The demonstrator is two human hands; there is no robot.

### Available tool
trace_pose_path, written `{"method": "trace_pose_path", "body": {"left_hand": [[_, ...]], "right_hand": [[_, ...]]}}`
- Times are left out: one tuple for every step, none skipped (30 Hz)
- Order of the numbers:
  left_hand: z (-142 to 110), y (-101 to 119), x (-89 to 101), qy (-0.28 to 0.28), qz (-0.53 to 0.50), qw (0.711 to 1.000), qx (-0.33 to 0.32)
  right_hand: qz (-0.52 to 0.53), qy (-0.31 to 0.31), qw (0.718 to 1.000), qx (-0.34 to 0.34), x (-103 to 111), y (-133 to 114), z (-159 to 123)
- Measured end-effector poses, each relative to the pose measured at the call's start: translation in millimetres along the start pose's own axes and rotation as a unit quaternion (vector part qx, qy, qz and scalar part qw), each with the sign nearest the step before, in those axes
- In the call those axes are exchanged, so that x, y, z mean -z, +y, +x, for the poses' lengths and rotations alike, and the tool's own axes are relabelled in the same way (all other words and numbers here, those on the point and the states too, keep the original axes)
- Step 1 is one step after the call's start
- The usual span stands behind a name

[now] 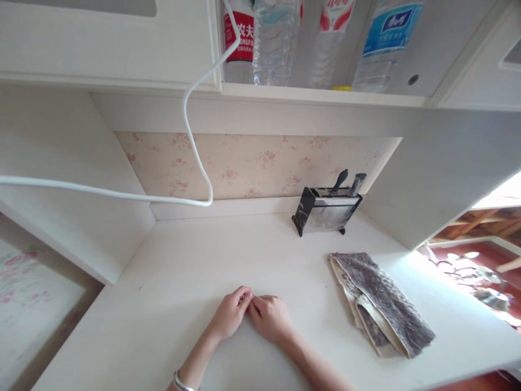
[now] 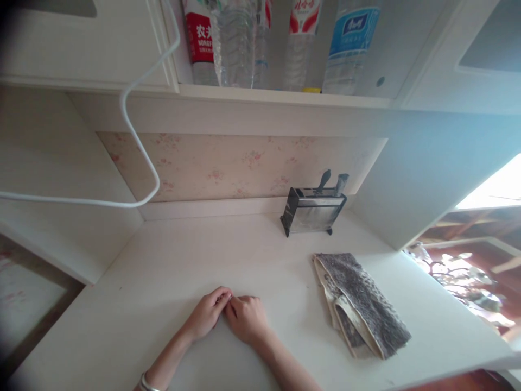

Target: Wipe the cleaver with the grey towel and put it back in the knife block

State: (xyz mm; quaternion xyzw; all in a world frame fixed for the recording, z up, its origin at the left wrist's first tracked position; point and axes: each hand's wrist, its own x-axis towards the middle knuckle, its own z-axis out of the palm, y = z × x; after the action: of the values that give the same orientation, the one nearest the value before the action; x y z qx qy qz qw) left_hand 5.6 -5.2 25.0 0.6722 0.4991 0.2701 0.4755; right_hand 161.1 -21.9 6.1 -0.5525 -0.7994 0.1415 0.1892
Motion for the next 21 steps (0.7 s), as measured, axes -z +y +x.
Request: {"method": "trace_pose_path", "body": {"left_hand": [[0.3,-0.1,0.1,0.002,-0.003,1.000,-0.004],[0.5,-0.3,0.0,0.003,-0.006,1.000,-0.007],[0.7,-0.6,-0.2,0.005,-0.008,1.000,-0.010],[0.9,-0.9,-0.5,0.006,-0.010,1.000,-0.012],[1.0,-1.2,-0.7,0.007,-0.011,1.000,-0.013],[1.1,-1.5,-0.9,0.008,-0.010,1.000,-0.014],[1.2,-1.7,-1.0,0.007,-0.009,1.000,-0.014],[1.2,-1.9,-1.1,0.007,-0.008,1.000,-0.015],[1.2,-2.0,-1.1,0.006,-0.005,1.000,-0.015],[1.2,-2.2,-1.0,0.006,-0.002,1.000,-0.016],[1.2,-2.5,-0.9,0.006,0.000,1.000,-0.016],[1.2,-2.8,-0.9,0.007,0.002,1.000,-0.016],[1.2,-3.2,-0.8,0.007,0.003,1.000,-0.016],[1.1,-3.5,-0.7,0.007,0.003,1.000,-0.017],[1.0,-3.7,-0.7,0.007,0.002,1.000,-0.017],[0.8,-3.9,-0.6,0.006,0.001,1.000,-0.018],[0.5,-3.8,-0.5,0.006,-0.002,1.000,-0.018],[0.2,-3.5,-0.4,0.006,-0.004,1.000,-0.018],[-0.2,-3.1,-0.3,0.007,-0.007,1.000,-0.018],[-0.6,-2.6,-0.1,0.007,-0.009,1.000,-0.018],[-1.0,-2.1,0.0,0.006,-0.011,1.000,-0.019]], "right_hand": [[-0.003,-0.002,1.000,0.001,0.4,-0.4,-0.1],[-0.005,-0.003,1.000,0.002,0.6,-0.6,-0.2],[-0.008,-0.005,1.000,0.003,0.9,-0.9,-0.5],[-0.009,-0.006,1.000,0.004,1.0,-1.0,-0.9],[-0.010,-0.006,1.000,0.004,1.1,-1.2,-1.3],[-0.010,-0.006,1.000,0.004,1.0,-1.3,-1.6],[-0.010,-0.006,1.000,0.004,0.9,-1.4,-1.7],[-0.010,-0.005,1.000,0.004,0.8,-1.5,-1.7],[-0.009,-0.004,1.000,0.003,0.6,-1.6,-1.6],[-0.008,-0.003,1.000,0.003,0.4,-1.8,-1.3],[-0.008,-0.002,1.000,0.003,0.2,-1.9,-0.9],[-0.008,-0.001,1.000,0.002,0.1,-2.0,-0.5],[-0.009,-0.001,1.000,0.002,0.0,-2.2,-0.2],[-0.010,-0.002,1.000,0.003,0.1,-2.3,0.1],[-0.011,-0.003,1.000,0.003,0.2,-2.4,0.2],[-0.012,-0.004,1.000,0.004,0.4,-2.4,0.2],[-0.013,-0.005,1.000,0.005,0.6,-2.5,0.1],[-0.014,-0.006,1.000,0.006,0.8,-2.6,-0.1],[-0.014,-0.007,1.000,0.006,1.0,-2.6,-0.4],[-0.014,-0.007,1.000,0.006,1.0,-2.6,-0.6],[-0.013,-0.008,1.000,0.007,1.0,-2.6,-0.8]]}}
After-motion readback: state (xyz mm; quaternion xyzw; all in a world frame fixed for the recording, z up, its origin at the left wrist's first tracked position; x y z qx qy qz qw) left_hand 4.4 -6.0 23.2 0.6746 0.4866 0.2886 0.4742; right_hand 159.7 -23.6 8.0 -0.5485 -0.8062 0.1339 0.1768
